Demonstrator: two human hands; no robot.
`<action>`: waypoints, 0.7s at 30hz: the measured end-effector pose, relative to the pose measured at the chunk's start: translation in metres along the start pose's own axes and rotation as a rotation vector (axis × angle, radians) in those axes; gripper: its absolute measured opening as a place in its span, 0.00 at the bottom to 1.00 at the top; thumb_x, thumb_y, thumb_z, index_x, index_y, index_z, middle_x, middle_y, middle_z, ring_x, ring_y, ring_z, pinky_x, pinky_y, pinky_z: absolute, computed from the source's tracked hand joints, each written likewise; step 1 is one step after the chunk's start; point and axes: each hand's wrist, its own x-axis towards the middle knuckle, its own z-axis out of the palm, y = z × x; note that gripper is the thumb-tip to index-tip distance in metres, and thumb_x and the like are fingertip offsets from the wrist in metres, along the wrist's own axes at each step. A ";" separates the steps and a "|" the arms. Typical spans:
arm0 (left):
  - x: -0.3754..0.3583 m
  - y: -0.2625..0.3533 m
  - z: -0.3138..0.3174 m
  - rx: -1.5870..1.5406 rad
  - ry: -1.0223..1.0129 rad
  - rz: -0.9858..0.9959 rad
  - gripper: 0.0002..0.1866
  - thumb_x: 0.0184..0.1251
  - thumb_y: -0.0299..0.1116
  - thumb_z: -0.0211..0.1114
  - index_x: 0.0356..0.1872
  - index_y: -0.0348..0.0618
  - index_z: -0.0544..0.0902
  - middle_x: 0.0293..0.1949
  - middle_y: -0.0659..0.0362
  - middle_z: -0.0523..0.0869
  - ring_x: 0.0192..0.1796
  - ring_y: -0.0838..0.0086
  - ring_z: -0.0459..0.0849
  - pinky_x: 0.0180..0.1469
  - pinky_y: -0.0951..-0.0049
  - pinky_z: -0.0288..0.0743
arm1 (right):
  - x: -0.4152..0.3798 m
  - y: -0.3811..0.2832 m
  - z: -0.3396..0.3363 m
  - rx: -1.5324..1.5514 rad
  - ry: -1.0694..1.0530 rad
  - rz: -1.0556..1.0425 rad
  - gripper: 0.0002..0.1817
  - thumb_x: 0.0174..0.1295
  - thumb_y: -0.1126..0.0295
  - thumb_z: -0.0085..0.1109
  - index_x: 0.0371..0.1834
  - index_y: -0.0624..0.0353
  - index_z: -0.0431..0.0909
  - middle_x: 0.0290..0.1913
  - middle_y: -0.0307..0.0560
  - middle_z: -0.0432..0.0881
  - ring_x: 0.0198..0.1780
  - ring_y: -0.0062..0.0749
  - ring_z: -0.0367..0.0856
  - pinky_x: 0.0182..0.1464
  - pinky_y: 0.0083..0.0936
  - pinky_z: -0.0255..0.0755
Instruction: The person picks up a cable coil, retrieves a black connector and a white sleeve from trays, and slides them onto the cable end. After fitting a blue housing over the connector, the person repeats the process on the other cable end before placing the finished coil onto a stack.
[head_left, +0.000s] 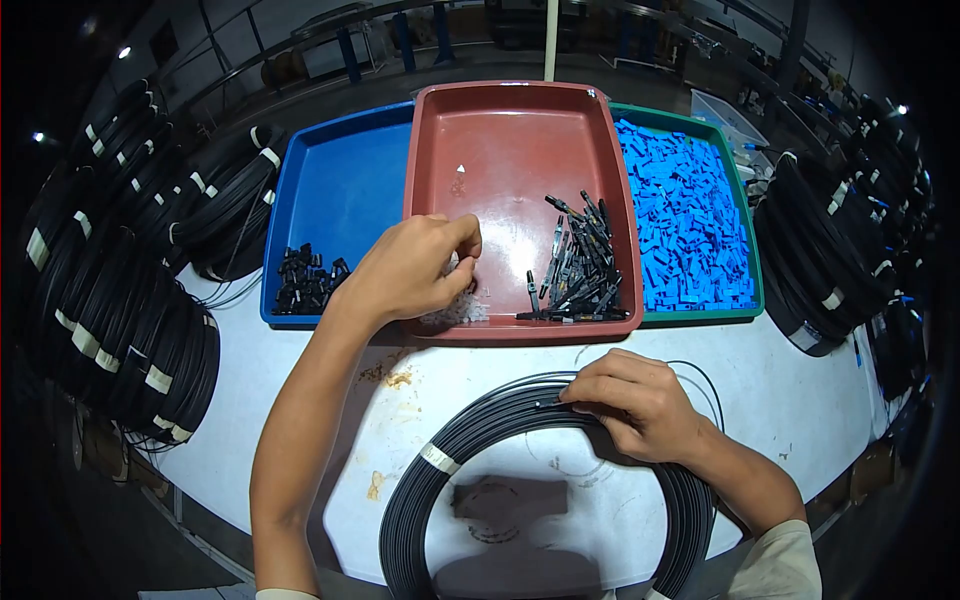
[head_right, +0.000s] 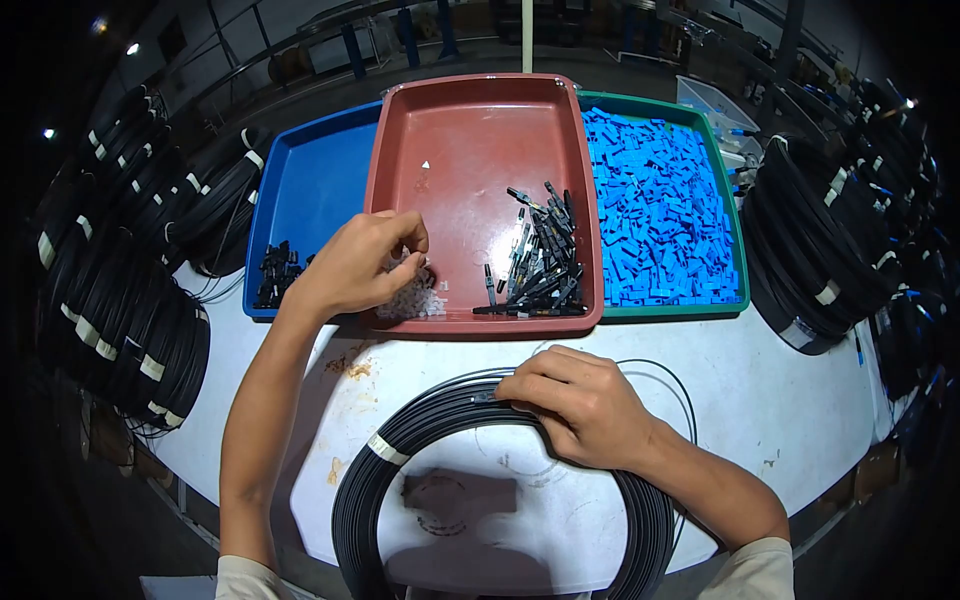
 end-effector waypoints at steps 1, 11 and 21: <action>-0.003 0.004 -0.003 -0.197 0.005 -0.099 0.07 0.61 0.29 0.68 0.33 0.36 0.82 0.32 0.53 0.87 0.37 0.69 0.86 0.42 0.69 0.78 | -0.001 0.000 0.000 0.000 0.011 0.007 0.12 0.52 0.83 0.65 0.41 0.61 0.85 0.38 0.48 0.85 0.39 0.42 0.85 0.42 0.33 0.79; -0.055 0.051 0.034 -0.884 0.329 -0.022 0.07 0.62 0.27 0.74 0.40 0.36 0.89 0.37 0.58 0.91 0.37 0.79 0.87 0.44 0.77 0.80 | -0.003 -0.004 0.000 0.024 0.167 0.216 0.08 0.62 0.78 0.62 0.44 0.63 0.81 0.38 0.52 0.84 0.38 0.46 0.84 0.43 0.35 0.77; -0.079 0.075 0.070 -1.083 0.273 -0.053 0.07 0.63 0.20 0.73 0.42 0.31 0.88 0.40 0.51 0.91 0.44 0.72 0.89 0.51 0.71 0.81 | -0.005 -0.001 -0.001 0.050 0.207 0.172 0.09 0.62 0.78 0.63 0.44 0.64 0.81 0.41 0.54 0.86 0.41 0.44 0.86 0.40 0.33 0.78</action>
